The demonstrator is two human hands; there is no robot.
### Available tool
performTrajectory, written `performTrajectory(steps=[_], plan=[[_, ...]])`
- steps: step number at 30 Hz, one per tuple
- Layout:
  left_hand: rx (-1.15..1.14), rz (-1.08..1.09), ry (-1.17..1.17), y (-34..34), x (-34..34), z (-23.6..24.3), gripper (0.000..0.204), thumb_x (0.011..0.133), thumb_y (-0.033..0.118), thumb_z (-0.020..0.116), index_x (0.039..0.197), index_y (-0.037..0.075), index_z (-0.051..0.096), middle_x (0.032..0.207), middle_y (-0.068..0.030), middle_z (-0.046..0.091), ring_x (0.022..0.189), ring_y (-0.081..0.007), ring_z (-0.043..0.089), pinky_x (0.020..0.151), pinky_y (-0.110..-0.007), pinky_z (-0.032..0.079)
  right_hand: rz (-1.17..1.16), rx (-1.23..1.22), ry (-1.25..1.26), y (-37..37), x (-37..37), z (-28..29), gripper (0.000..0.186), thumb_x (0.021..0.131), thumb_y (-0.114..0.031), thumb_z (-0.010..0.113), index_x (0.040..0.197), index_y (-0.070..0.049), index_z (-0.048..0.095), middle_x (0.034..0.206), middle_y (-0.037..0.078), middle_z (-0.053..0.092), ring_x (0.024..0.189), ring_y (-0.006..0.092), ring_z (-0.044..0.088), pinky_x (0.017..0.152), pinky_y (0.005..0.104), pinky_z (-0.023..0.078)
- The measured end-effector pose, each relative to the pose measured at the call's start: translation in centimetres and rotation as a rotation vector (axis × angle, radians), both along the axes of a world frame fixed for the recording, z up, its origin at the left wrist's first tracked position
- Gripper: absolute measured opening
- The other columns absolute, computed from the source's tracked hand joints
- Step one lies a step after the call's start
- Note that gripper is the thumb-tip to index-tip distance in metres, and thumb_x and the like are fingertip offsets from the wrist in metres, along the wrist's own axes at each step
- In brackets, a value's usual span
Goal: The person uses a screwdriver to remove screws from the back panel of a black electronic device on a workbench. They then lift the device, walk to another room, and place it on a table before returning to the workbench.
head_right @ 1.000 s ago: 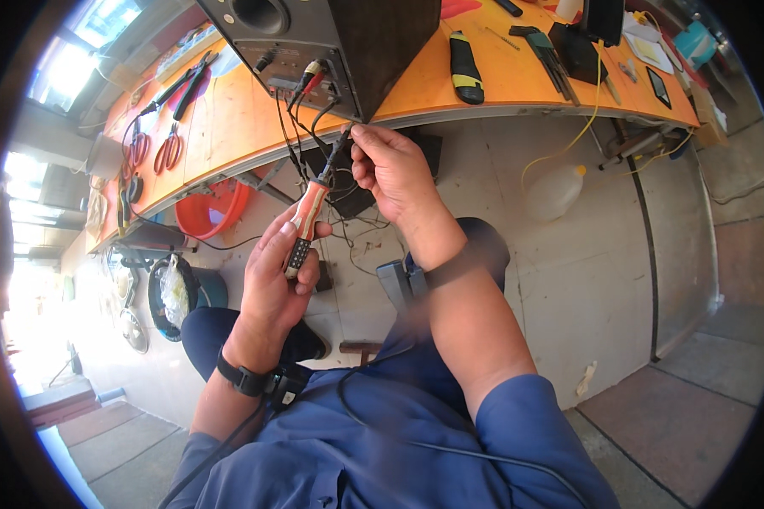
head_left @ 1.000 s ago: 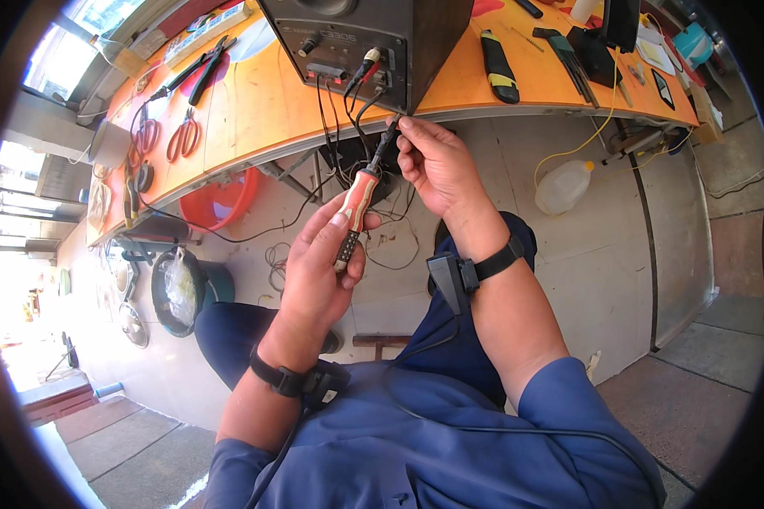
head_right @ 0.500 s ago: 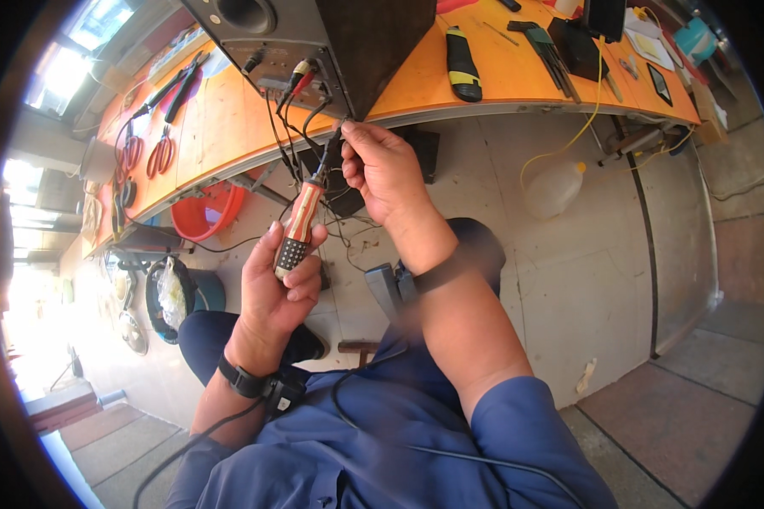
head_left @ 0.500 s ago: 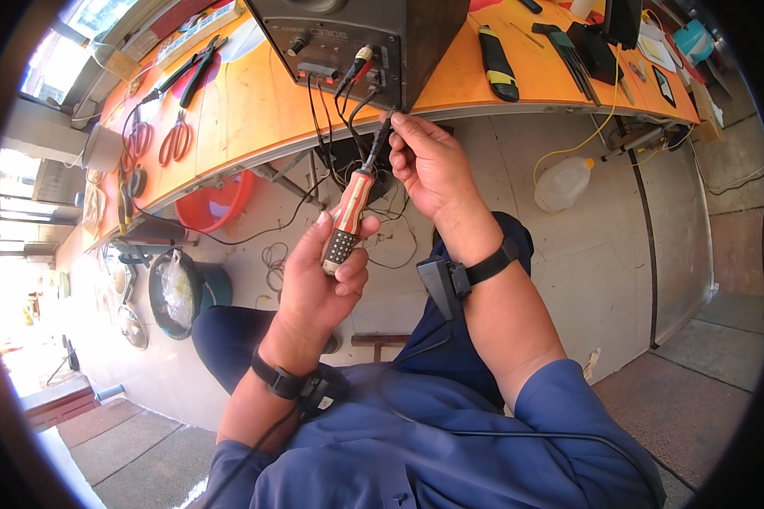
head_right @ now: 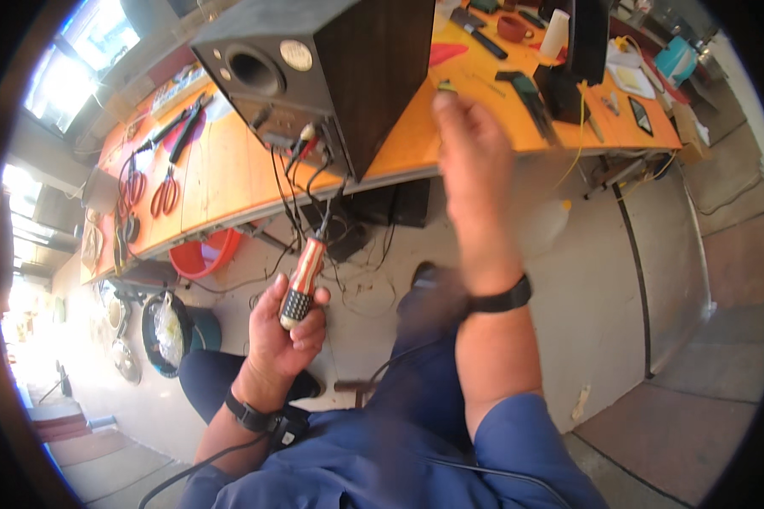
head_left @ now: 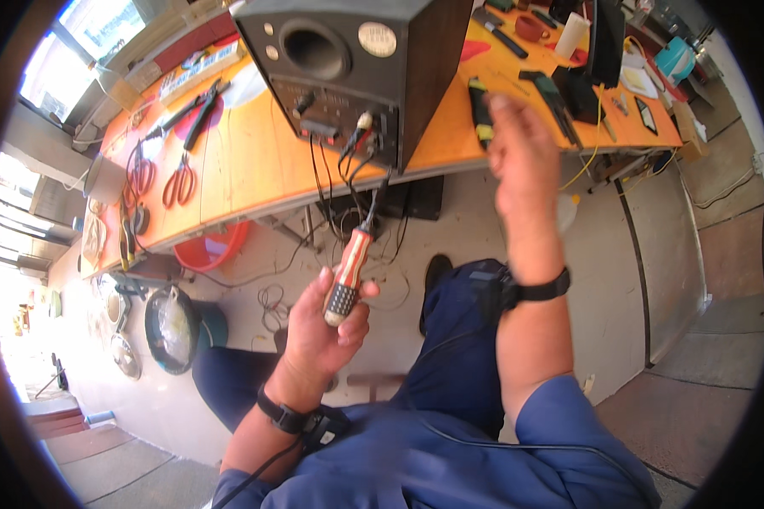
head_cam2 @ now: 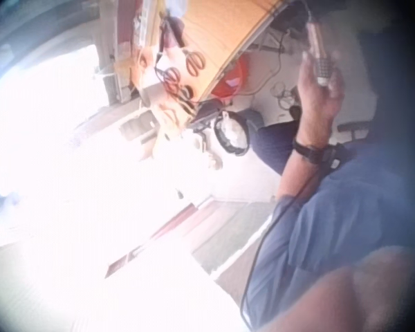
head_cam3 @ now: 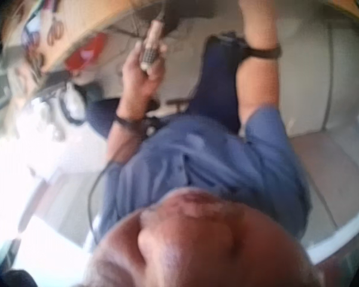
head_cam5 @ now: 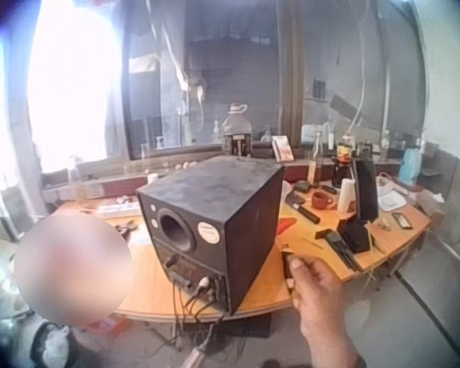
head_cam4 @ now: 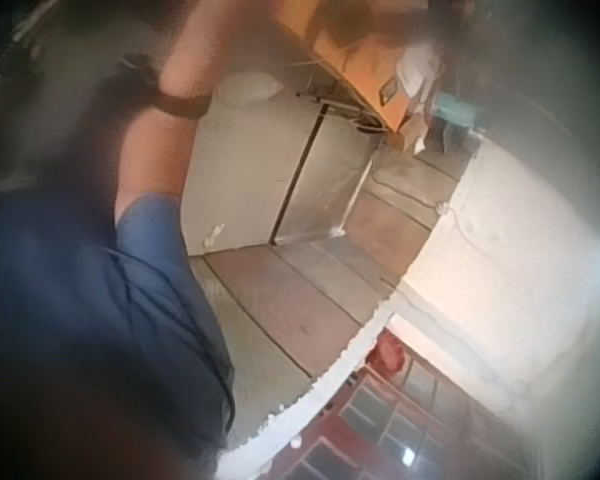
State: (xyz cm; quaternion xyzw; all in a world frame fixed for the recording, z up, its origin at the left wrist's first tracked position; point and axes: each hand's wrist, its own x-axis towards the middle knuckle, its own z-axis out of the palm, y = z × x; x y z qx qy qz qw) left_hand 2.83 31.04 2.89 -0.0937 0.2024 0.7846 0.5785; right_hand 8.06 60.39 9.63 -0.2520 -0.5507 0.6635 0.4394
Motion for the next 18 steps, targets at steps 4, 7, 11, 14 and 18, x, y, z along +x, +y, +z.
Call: performTrajectory(steps=[4, 7, 11, 14, 18], plan=[[-0.035, 0.009, 0.025, 0.2, 0.1, 0.1, 0.050, 0.106, 0.047, 0.044, 0.135, 0.008, 0.054, 0.106, -0.0130, 0.069, 0.051, -0.0115, 0.047, 0.041, -0.023, 0.038, -0.040, 0.604, 0.009, 5.5, -3.3, 8.4, 0.032, 0.100, -0.027, 0.065, 0.120, -0.003, 0.070, 0.073, -0.007, 0.046, 0.062, 0.0027, 0.041, 0.054, 0.0224, 0.031], [-0.024, 0.008, 0.046, 0.3, 0.2, 0.3, 0.043, 0.107, 0.042, 0.045, 0.135, 0.010, 0.052, 0.106, -0.0135, 0.069, 0.053, -0.0120, 0.047, 0.044, -0.023, 0.038, -0.037, 1.106, -0.027, 5.3, -6.3, 11.3, 0.029, 0.102, -0.029, 0.061, 0.117, -0.006, 0.071, 0.076, 0.001, 0.055, 0.066, 0.0146, 0.050, 0.057, 0.0295, 0.037], [-0.060, 0.031, 0.110, 0.2, 0.3, 0.9, 0.041, 0.108, 0.037, 0.044, 0.139, 0.010, 0.050, 0.105, -0.0129, 0.068, 0.054, -0.0113, 0.046, 0.046, -0.022, 0.037, -0.018, 1.293, -0.114, 3.5, -6.7, 11.9, 0.035, 0.102, -0.035, 0.059, 0.097, -0.005, 0.075, 0.081, 0.020, 0.071, 0.078, 0.0397, 0.069, 0.064, 0.0442, 0.052], [-0.152, 0.041, 0.253, 0.4, 0.4, 1.5, 0.044, 0.108, 0.033, 0.044, 0.142, 0.007, 0.049, 0.102, -0.0127, 0.067, 0.054, -0.0103, 0.045, 0.047, -0.021, 0.036, -0.042, 1.310, -0.117, 3.2, -6.6, 11.7, 0.033, 0.101, -0.032, 0.059, 0.097, -0.004, 0.075, 0.081, 0.022, 0.068, 0.078, 0.0417, 0.068, 0.063, 0.0453, 0.052], [-0.236, 0.063, 0.397, 0.6, 0.6, 2.4, 0.045, 0.109, 0.031, 0.043, 0.142, 0.002, 0.050, 0.099, -0.0138, 0.066, 0.053, -0.0101, 0.044, 0.047, -0.021, 0.035, -0.091, 1.383, -0.065, 3.6, -7.1, 11.2, 0.032, 0.101, -0.030, 0.058, 0.097, -0.002, 0.074, 0.081, 0.023, 0.068, 0.078, 0.0422, 0.068, 0.063, 0.0459, 0.052]])
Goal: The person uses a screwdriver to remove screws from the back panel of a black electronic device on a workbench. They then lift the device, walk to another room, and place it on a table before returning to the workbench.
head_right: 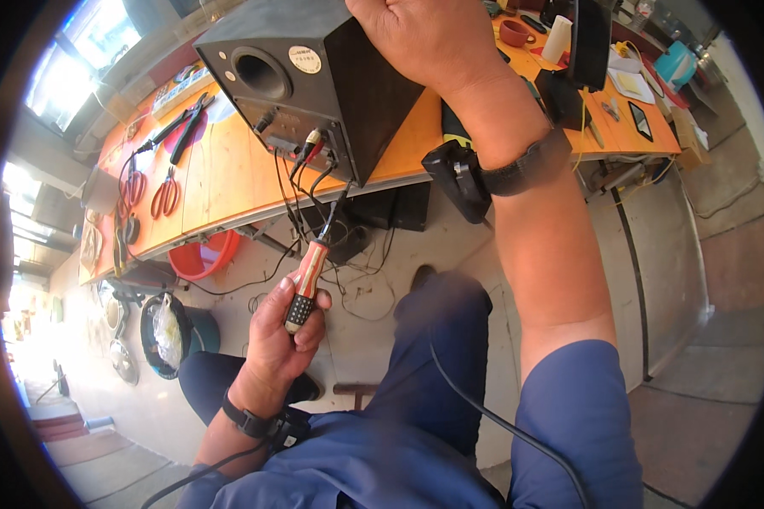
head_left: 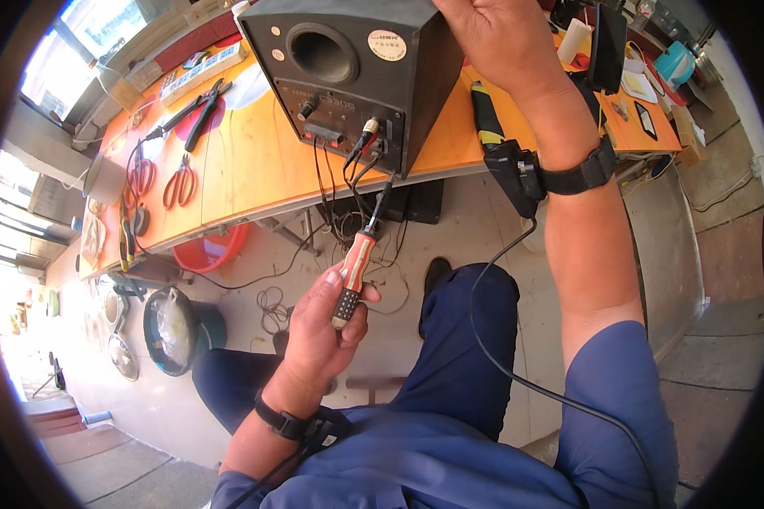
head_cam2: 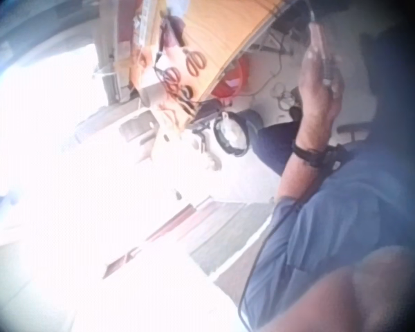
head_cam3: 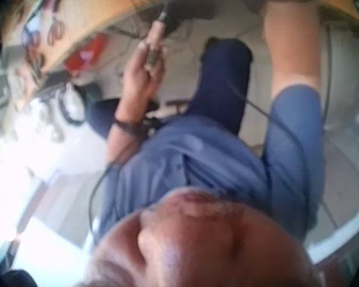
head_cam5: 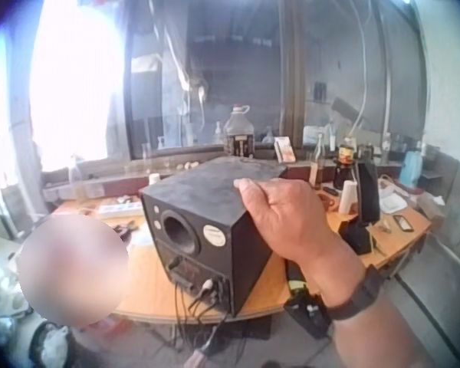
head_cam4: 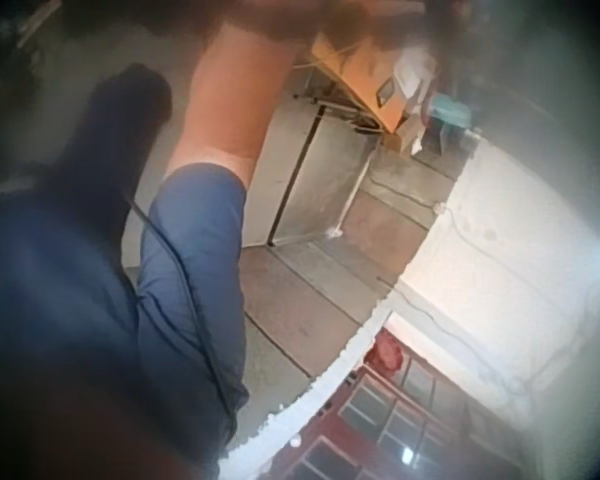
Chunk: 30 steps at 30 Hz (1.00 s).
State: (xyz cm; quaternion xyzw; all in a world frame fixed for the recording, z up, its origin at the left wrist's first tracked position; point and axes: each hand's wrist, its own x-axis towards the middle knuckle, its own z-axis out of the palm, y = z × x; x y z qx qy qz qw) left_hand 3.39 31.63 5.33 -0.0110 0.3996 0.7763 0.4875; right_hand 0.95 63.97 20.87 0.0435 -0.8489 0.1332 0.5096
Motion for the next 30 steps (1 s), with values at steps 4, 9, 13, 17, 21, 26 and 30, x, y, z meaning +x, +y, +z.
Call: performTrajectory(steps=[4, 9, 13, 17, 21, 26, 30], plan=[[-0.028, -0.004, 0.060, 0.4, 0.1, 0.7, 0.045, 0.108, 0.029, 0.045, 0.144, 0.002, 0.049, 0.099, -0.0140, 0.067, 0.053, -0.0097, 0.044, 0.047, -0.022, 0.036, 0.066, -0.015, 0.029, 0.3, -0.4, -0.5, 0.032, 0.101, -0.028, 0.057, 0.096, -0.001, 0.074, 0.082, 0.024, 0.068, 0.080, 0.0423, 0.068, 0.065, 0.0457, 0.052], [-0.193, -0.021, 0.330, 0.4, 0.3, 0.7, 0.043, 0.107, 0.023, 0.051, 0.143, 0.001, 0.051, 0.099, -0.0131, 0.068, 0.056, -0.0092, 0.048, 0.050, -0.022, 0.039, 0.081, -0.020, 0.054, 0.2, -0.4, -0.4, 0.033, 0.101, -0.028, 0.056, 0.096, 0.000, 0.074, 0.084, 0.025, 0.069, 0.082, 0.0423, 0.068, 0.067, 0.0454, 0.053], [-0.479, 0.007, 0.943, 0.6, 0.7, -0.2, 0.044, 0.101, 0.019, 0.062, 0.139, -0.001, 0.054, 0.099, -0.0137, 0.070, 0.066, -0.0186, 0.061, 0.059, -0.031, 0.051, 0.037, -0.007, -0.008, 0.0, 0.3, -0.4, 0.035, 0.102, -0.028, 0.056, 0.099, 0.001, 0.074, 0.086, 0.025, 0.070, 0.084, 0.0419, 0.070, 0.069, 0.0442, 0.054], [-0.655, 0.058, 1.678, 1.0, 1.0, -0.7, 0.055, 0.092, 0.016, 0.072, 0.140, -0.001, 0.051, 0.106, -0.0222, 0.068, 0.081, -0.0383, 0.068, 0.070, -0.042, 0.056, 0.066, -0.064, 0.011, 0.1, -0.2, -0.5, 0.036, 0.102, -0.029, 0.055, 0.101, 0.002, 0.074, 0.088, 0.025, 0.070, 0.086, 0.0413, 0.071, 0.071, 0.0428, 0.055], [-0.471, 0.008, 1.024, 0.7, 1.1, 0.5, 0.056, 0.097, 0.017, 0.067, 0.145, 0.000, 0.046, 0.111, -0.0160, 0.068, 0.076, -0.0243, 0.067, 0.059, -0.033, 0.053, 0.053, -0.066, -0.005, 0.4, -0.4, -0.7, 0.037, 0.102, -0.030, 0.055, 0.103, 0.002, 0.074, 0.090, 0.026, 0.071, 0.088, 0.0406, 0.071, 0.073, 0.0421, 0.056], [0.063, -0.032, -0.123, 0.7, -0.8, 1.6, 0.053, 0.103, 0.027, 0.056, 0.148, 0.002, 0.044, 0.111, -0.0123, 0.066, 0.068, -0.0124, 0.058, 0.046, -0.021, 0.039, 0.089, -0.111, -0.004, 0.4, -0.4, -0.9, 0.038, 0.103, -0.029, 0.054, 0.105, 0.003, 0.074, 0.096, 0.025, 0.072, 0.094, 0.0392, 0.072, 0.078, 0.0406, 0.056], [-0.032, -0.063, 0.119, 0.9, -1.0, 1.3, 0.046, 0.103, 0.022, 0.056, 0.143, 0.001, 0.050, 0.104, -0.0108, 0.067, 0.069, -0.0111, 0.058, 0.047, -0.020, 0.041, 0.094, -0.098, 0.010, 0.5, -0.5, -1.0, 0.038, 0.103, -0.028, 0.054, 0.105, 0.003, 0.074, 0.097, 0.025, 0.072, 0.096, 0.0390, 0.072, 0.080, 0.0401, 0.056]])
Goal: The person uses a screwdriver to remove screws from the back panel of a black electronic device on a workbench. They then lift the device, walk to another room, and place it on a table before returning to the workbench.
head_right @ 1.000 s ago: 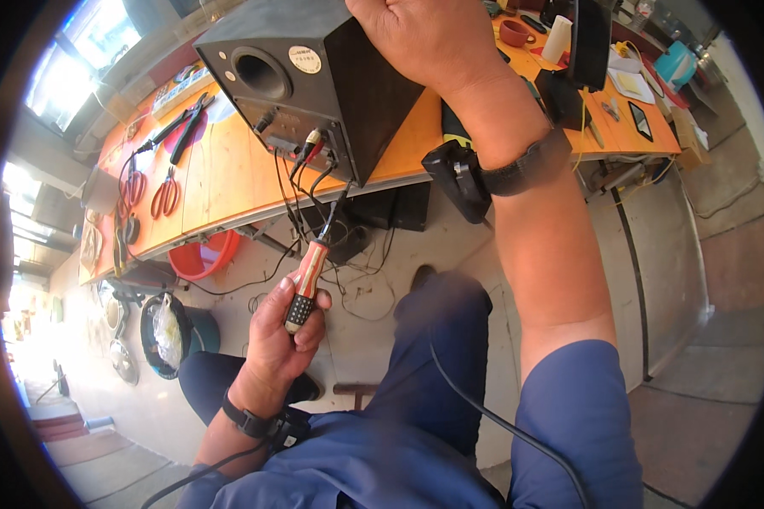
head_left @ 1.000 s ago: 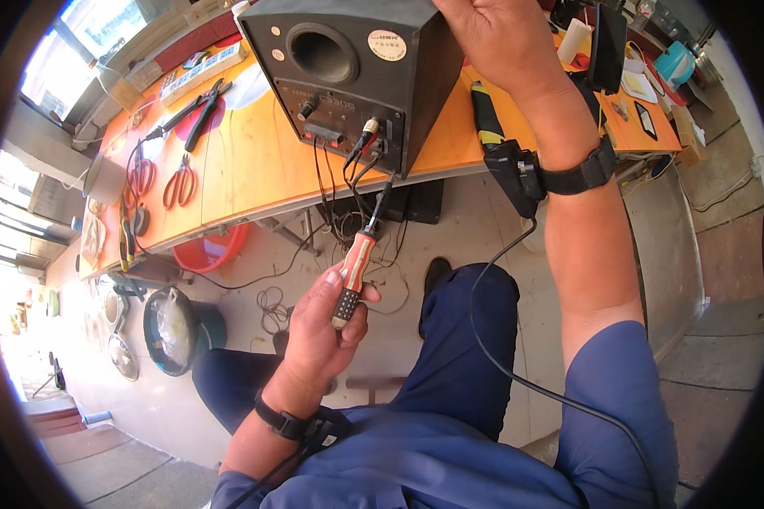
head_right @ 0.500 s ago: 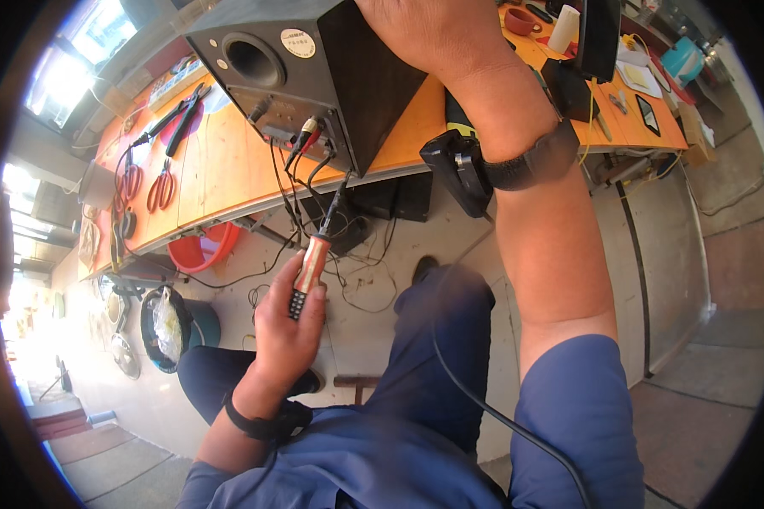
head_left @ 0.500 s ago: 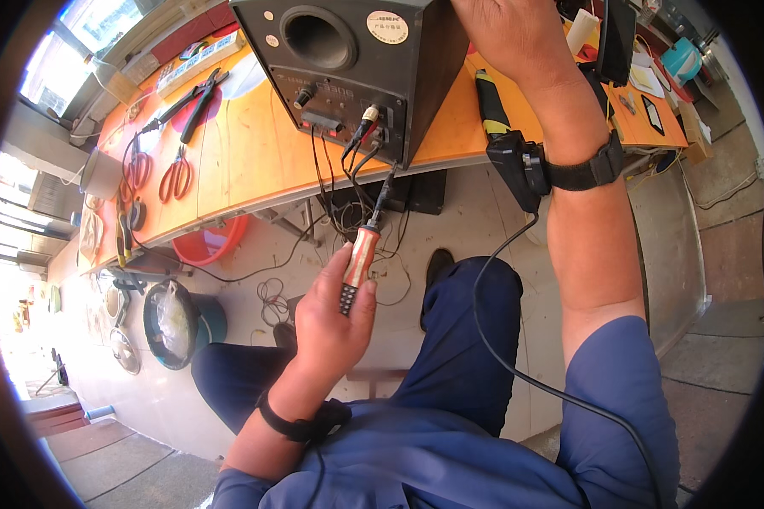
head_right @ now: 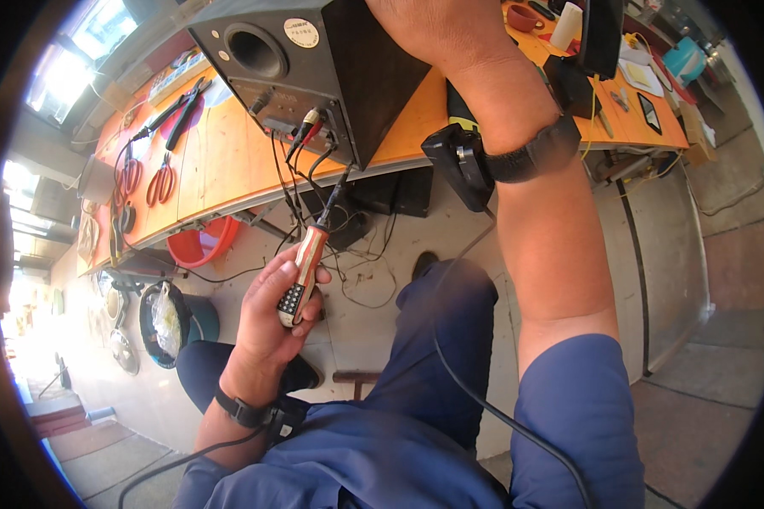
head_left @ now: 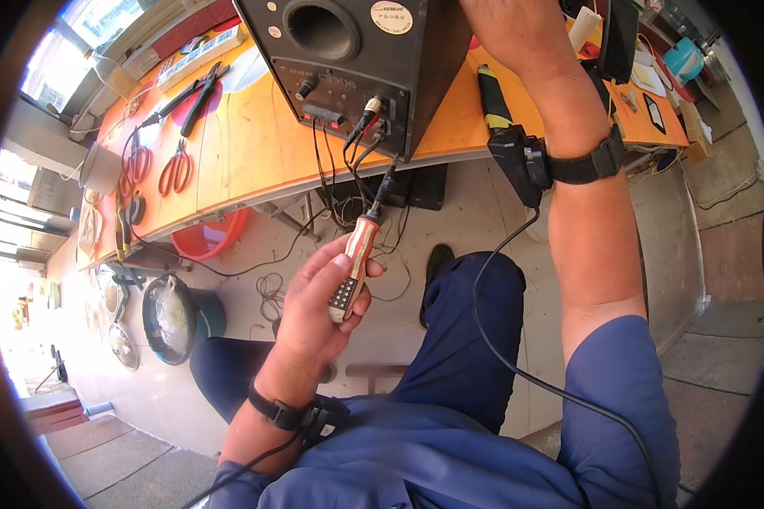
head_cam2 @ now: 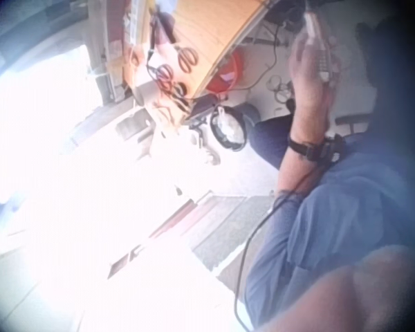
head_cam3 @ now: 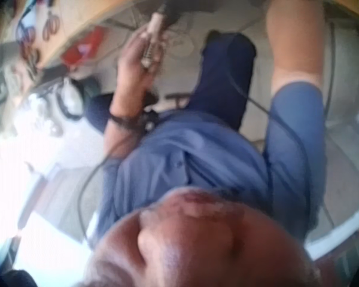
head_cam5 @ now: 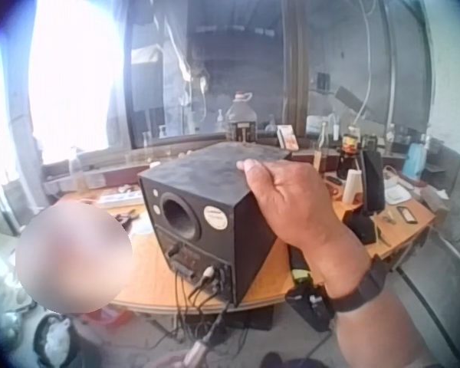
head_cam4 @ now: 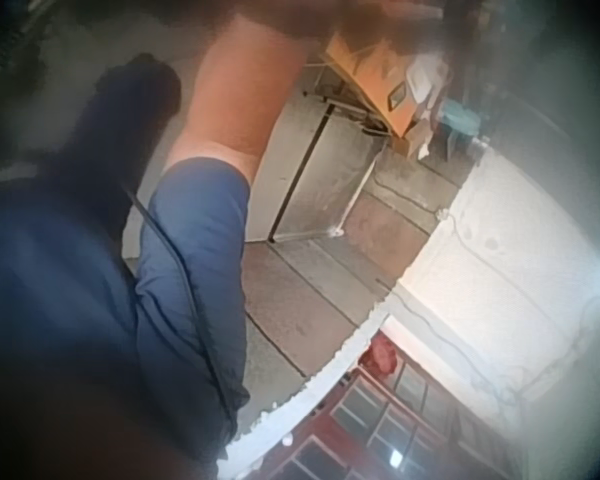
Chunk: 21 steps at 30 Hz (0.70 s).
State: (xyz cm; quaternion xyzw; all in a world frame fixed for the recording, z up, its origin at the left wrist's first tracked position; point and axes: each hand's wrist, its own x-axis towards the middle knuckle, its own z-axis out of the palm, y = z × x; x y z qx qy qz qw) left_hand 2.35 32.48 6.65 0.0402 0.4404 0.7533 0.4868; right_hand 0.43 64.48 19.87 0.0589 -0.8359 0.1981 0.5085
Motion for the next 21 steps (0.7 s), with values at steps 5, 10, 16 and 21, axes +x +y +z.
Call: performTrajectory(steps=[5, 10, 16, 21], plan=[[-0.393, 0.092, 1.252, 0.3, 0.0, -0.4, 0.042, 0.092, 0.009, 0.068, 0.132, 0.001, 0.059, 0.099, -0.0138, 0.068, 0.070, -0.0251, 0.064, 0.059, -0.031, 0.051, -0.011, 0.006, 0.014, 0.0, -0.1, -0.1, 0.037, 0.103, -0.028, 0.054, 0.103, 0.004, 0.074, 0.097, 0.025, 0.072, 0.096, 0.0390, 0.072, 0.081, 0.0401, 0.056], [-0.594, 0.123, 1.692, 0.6, 0.8, -0.5, 0.043, 0.090, 0.008, 0.070, 0.131, 0.001, 0.060, 0.101, -0.0178, 0.070, 0.082, -0.0299, 0.069, 0.072, -0.037, 0.055, -0.008, 0.017, 0.030, -0.5, 0.0, 0.1, 0.036, 0.103, -0.027, 0.053, 0.103, 0.004, 0.074, 0.097, 0.025, 0.072, 0.096, 0.0387, 0.072, 0.081, 0.0400, 0.056], [0.017, 0.021, -0.219, 0.0, -0.5, 0.2, 0.041, 0.103, 0.026, 0.056, 0.136, 0.001, 0.055, 0.100, -0.0117, 0.068, 0.065, -0.0138, 0.057, 0.048, -0.025, 0.042, -0.015, 0.039, 0.030, -0.5, 0.0, 0.2, 0.037, 0.104, -0.026, 0.052, 0.102, 0.004, 0.074, 0.097, 0.025, 0.072, 0.096, 0.0393, 0.071, 0.081, 0.0405, 0.056], [-0.126, -0.021, -0.014, 0.3, -0.5, -0.2, 0.037, 0.103, 0.023, 0.055, 0.135, 0.004, 0.056, 0.100, -0.0128, 0.068, 0.063, -0.0155, 0.057, 0.046, -0.024, 0.039, -0.017, 0.035, 0.035, -0.1, -0.2, -0.1, 0.037, 0.104, -0.026, 0.052, 0.102, 0.004, 0.074, 0.096, 0.025, 0.073, 0.095, 0.0396, 0.071, 0.081, 0.0409, 0.056]])
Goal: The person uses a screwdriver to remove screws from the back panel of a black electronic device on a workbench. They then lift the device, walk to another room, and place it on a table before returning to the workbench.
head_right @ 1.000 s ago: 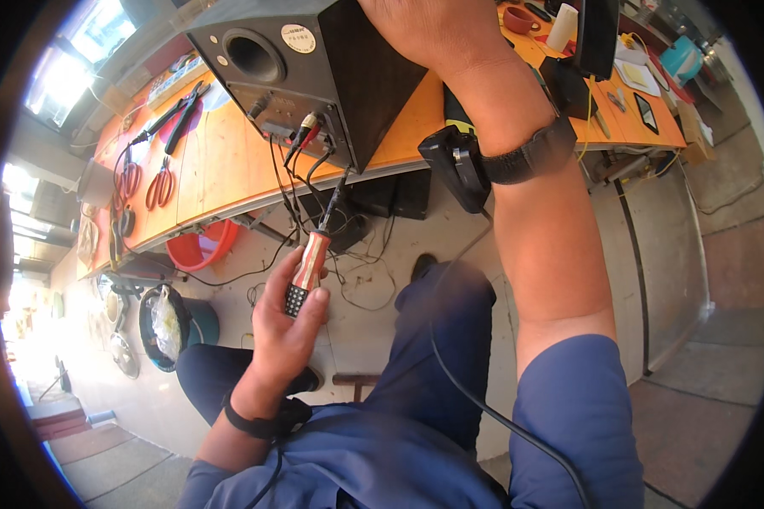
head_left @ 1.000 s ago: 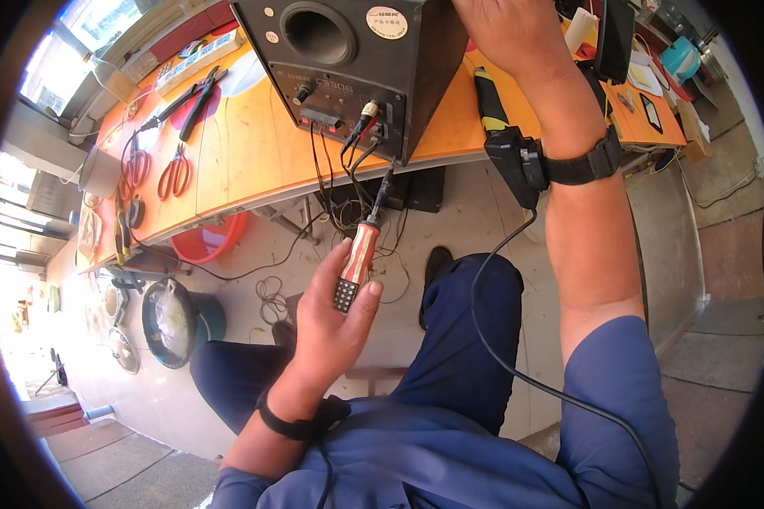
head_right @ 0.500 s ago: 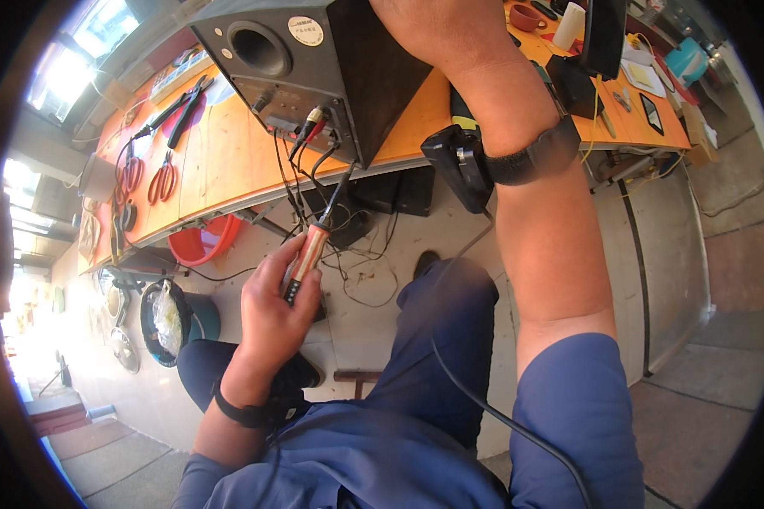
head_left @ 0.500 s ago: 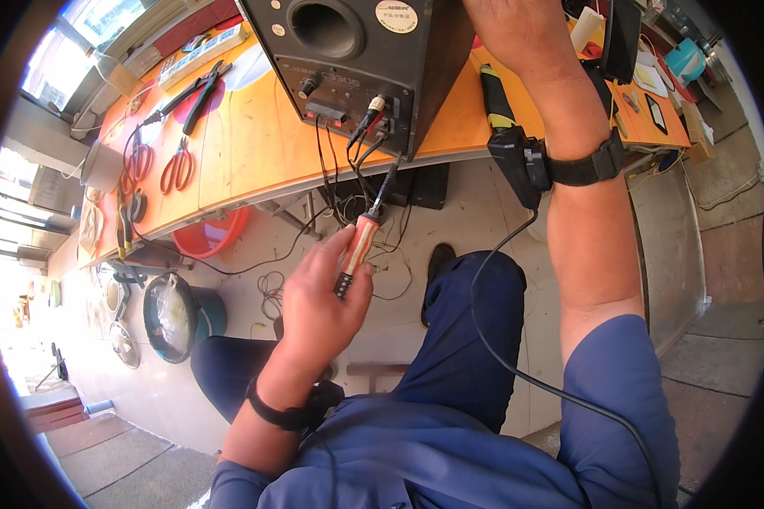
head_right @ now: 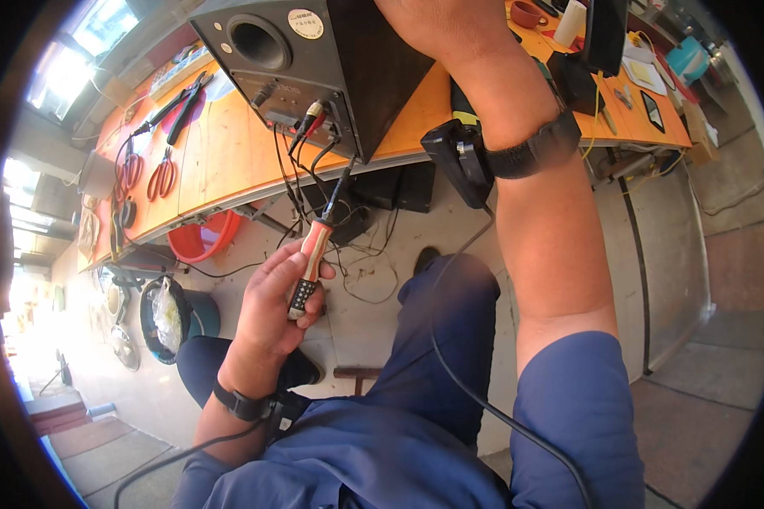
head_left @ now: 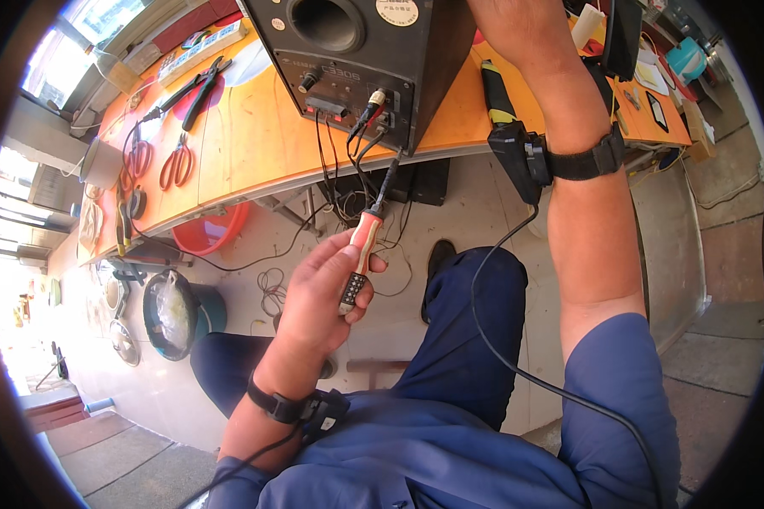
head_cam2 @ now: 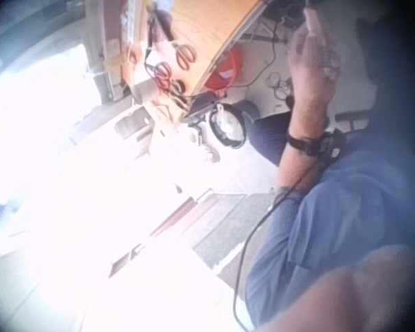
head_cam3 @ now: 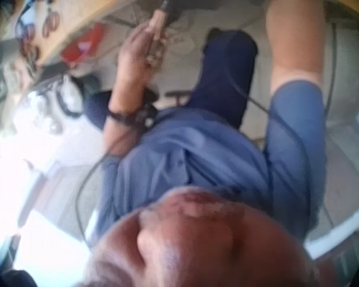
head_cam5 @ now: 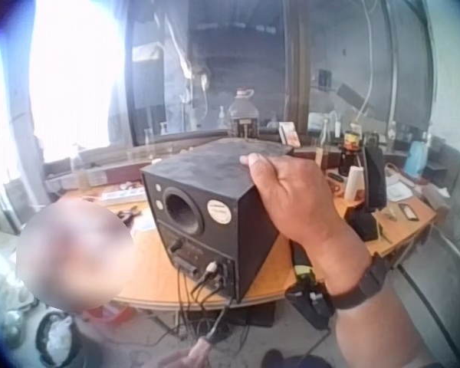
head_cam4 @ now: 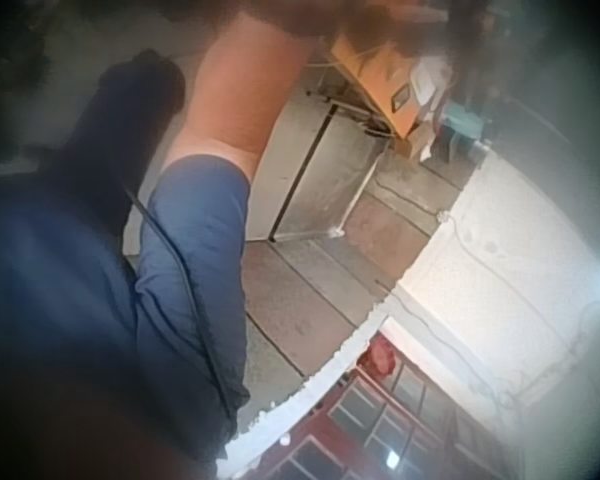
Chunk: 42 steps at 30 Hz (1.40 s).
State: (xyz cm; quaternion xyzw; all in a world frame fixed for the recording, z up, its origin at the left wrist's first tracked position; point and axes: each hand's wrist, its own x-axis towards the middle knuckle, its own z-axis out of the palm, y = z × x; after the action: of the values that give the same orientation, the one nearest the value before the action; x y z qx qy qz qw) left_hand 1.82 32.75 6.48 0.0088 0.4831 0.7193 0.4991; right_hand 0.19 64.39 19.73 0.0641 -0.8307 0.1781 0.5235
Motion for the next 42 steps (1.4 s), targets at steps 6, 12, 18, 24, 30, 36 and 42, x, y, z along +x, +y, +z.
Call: performTrajectory(steps=[6, 12, 18, 24, 30, 36, 42], plan=[[-0.510, 0.036, 1.711, 0.7, 1.4, -1.1, 0.045, 0.088, 0.009, 0.070, 0.131, 0.002, 0.057, 0.101, -0.0185, 0.065, 0.075, -0.0379, 0.065, 0.063, -0.040, 0.055, -0.024, -0.004, -0.002, -0.4, 0.3, 0.0, 0.038, 0.104, -0.027, 0.052, 0.102, 0.004, 0.074, 0.097, 0.025, 0.072, 0.095, 0.0398, 0.071, 0.081, 0.0412, 0.056], [-0.357, 0.039, 1.048, 0.4, 2.4, -0.6, 0.046, 0.097, 0.014, 0.062, 0.140, 0.001, 0.052, 0.109, -0.0143, 0.066, 0.083, -0.0240, 0.067, 0.062, -0.035, 0.055, -0.010, 0.024, 0.017, -0.1, 0.0, 0.0, 0.038, 0.104, -0.028, 0.051, 0.103, 0.003, 0.074, 0.098, 0.025, 0.072, 0.097, 0.0398, 0.071, 0.082, 0.0419, 0.056], [0.240, 0.050, -0.254, 0.1, 0.6, 0.5, 0.046, 0.102, 0.024, 0.053, 0.143, 0.002, 0.050, 0.114, -0.0123, 0.066, 0.080, -0.0136, 0.063, 0.054, -0.022, 0.046, 0.010, 0.006, 0.025, 0.3, -0.1, -0.2, 0.039, 0.104, -0.028, 0.051, 0.103, 0.003, 0.074, 0.098, 0.025, 0.072, 0.097, 0.0400, 0.071, 0.082, 0.0420, 0.056], [-0.271, 0.045, 1.055, 0.7, 0.9, -0.4, 0.039, 0.096, 0.012, 0.063, 0.134, 0.001, 0.057, 0.104, -0.0148, 0.068, 0.081, -0.0244, 0.067, 0.064, -0.033, 0.053, 0.007, 0.007, 0.043, 0.3, -0.3, -0.4, 0.038, 0.104, -0.027, 0.051, 0.103, 0.003, 0.074, 0.097, 0.025, 0.072, 0.096, 0.0403, 0.071, 0.081, 0.0421, 0.056], [-0.417, 0.046, 1.715, 1.0, 1.5, -0.1, 0.042, 0.093, 0.009, 0.066, 0.133, 0.001, 0.055, 0.104, -0.0168, 0.066, 0.081, -0.0320, 0.067, 0.063, -0.038, 0.055, -0.010, 0.010, 0.044, 0.1, -0.2, -0.4, 0.037, 0.104, -0.027, 0.052, 0.102, 0.003, 0.074, 0.096, 0.025, 0.072, 0.095, 0.0404, 0.071, 0.081, 0.0423, 0.056], [0.067, 0.084, -0.119, 0.3, 0.0, 0.9, 0.038, 0.101, 0.018, 0.056, 0.134, -0.002, 0.055, 0.109, -0.0118, 0.068, 0.080, -0.0145, 0.065, 0.055, -0.023, 0.048, 0.003, 0.004, 0.041, 0.1, -0.2, -0.3, 0.038, 0.104, -0.027, 0.051, 0.101, 0.003, 0.074, 0.096, 0.025, 0.072, 0.095, 0.0406, 0.070, 0.081, 0.0429, 0.056], [-0.340, 0.085, 1.142, 0.8, 0.2, -0.1, 0.033, 0.094, 0.009, 0.063, 0.126, 0.000, 0.059, 0.100, -0.0146, 0.068, 0.073, -0.0275, 0.065, 0.058, -0.034, 0.051, -0.011, 0.022, 0.051, 0.2, -0.3, -0.5, 0.039, 0.104, -0.028, 0.050, 0.101, 0.004, 0.074, 0.095, 0.025, 0.072, 0.094, 0.0408, 0.070, 0.081, 0.0430, 0.056]])
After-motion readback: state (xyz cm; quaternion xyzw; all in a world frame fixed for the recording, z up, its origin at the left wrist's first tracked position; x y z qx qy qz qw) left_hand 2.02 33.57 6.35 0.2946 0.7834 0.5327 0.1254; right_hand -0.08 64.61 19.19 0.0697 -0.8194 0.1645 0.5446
